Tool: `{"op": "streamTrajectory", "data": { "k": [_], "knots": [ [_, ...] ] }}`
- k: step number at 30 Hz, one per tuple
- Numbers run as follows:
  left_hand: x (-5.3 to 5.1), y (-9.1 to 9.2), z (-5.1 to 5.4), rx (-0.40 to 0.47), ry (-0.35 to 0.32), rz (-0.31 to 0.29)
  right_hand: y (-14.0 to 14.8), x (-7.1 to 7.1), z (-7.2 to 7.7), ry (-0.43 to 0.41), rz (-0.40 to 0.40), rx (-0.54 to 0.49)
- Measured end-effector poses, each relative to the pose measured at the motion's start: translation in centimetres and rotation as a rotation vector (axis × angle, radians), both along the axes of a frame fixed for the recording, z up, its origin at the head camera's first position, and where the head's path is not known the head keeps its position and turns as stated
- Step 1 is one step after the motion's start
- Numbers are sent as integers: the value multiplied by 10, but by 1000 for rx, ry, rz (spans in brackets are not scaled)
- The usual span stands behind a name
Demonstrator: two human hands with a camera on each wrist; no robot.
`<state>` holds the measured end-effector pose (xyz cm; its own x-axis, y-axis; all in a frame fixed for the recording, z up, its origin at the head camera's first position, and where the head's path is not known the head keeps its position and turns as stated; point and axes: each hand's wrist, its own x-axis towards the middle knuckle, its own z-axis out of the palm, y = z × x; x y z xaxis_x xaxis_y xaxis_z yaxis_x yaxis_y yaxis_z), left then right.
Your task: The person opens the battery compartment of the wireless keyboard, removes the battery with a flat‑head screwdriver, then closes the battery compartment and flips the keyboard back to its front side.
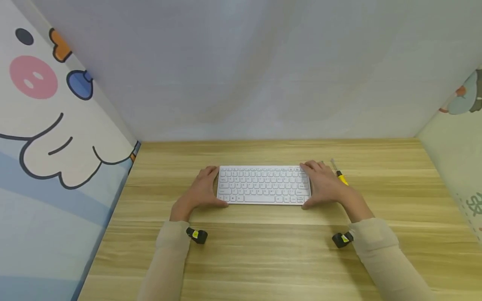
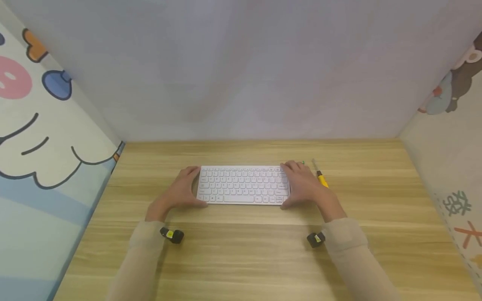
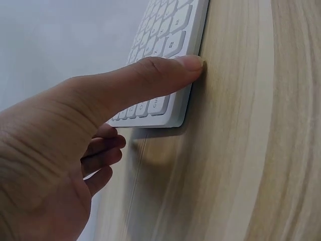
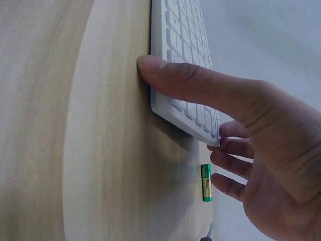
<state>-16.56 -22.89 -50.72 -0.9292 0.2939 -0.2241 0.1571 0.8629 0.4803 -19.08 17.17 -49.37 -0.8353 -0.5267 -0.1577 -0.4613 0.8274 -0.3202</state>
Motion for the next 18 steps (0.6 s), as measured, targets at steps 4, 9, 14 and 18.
{"op": "streamTrajectory", "data": {
  "k": [4, 9, 14, 18],
  "knots": [
    [3, -2, 1, 14, 1, 9, 0, 2, 1, -11, -15, -25],
    [8, -5, -2, 21, -1, 33, 2, 3, -3, -10, -30, -65],
    [11, -8, -6, 25, 13, 25, 6, 4, -10, -25, -39, -87],
    [12, -9, -2, 46, 9, 35, 8, 5, -10, -56, -40, -119]
  ]
}}
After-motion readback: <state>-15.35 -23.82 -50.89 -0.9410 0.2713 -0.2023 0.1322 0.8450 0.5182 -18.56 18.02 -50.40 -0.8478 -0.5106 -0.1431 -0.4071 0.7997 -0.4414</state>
